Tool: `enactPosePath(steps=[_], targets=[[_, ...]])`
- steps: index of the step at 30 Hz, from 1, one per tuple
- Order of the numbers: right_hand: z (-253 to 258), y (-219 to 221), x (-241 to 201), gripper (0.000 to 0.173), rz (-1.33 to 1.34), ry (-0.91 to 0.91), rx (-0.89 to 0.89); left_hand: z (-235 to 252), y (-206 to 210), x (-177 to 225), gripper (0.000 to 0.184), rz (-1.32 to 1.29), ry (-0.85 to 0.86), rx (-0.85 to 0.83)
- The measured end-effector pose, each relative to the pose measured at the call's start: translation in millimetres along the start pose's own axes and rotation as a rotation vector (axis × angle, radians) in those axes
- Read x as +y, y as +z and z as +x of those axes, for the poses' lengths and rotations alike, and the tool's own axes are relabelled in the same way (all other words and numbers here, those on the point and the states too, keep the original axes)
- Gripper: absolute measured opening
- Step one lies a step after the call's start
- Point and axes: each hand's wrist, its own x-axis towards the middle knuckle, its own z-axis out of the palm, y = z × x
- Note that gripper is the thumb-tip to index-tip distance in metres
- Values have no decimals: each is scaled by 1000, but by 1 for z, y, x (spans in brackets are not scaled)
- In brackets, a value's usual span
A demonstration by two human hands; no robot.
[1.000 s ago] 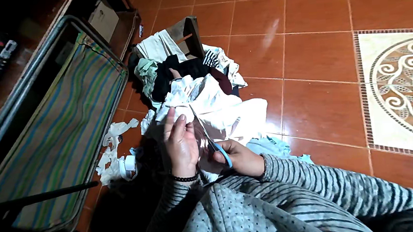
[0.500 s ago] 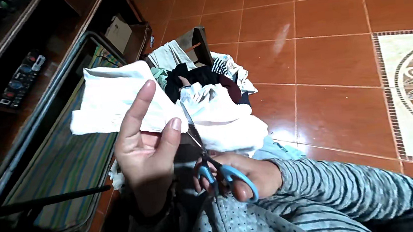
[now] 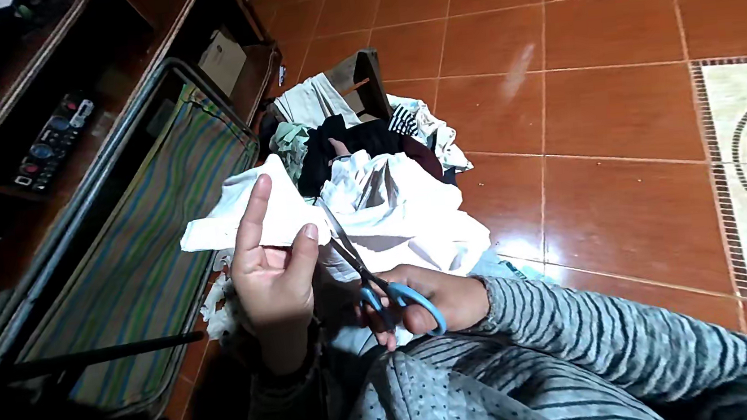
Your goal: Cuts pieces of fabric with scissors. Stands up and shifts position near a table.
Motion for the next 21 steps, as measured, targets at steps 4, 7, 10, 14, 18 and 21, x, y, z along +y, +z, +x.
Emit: enactPosePath(steps=[4, 7, 10, 14, 18, 21], targets=[[3, 1, 3, 60, 42, -59, 33, -3, 1, 0, 66, -4, -16, -32], [4, -2, 3, 60, 46, -60, 42, -4, 0, -2, 66, 8, -25, -17], [3, -3, 6, 54, 43, -77, 61, -6, -1, -4, 65, 12, -28, -2], [3, -4, 12, 54, 74, -109, 52, -8, 1, -6, 65, 5, -18, 26], [2, -5, 13, 57, 107, -115, 29, -9, 2, -6, 65, 2, -27, 36], [1, -6, 15, 51, 119, -124, 27, -10, 2, -6, 66, 10, -42, 37]])
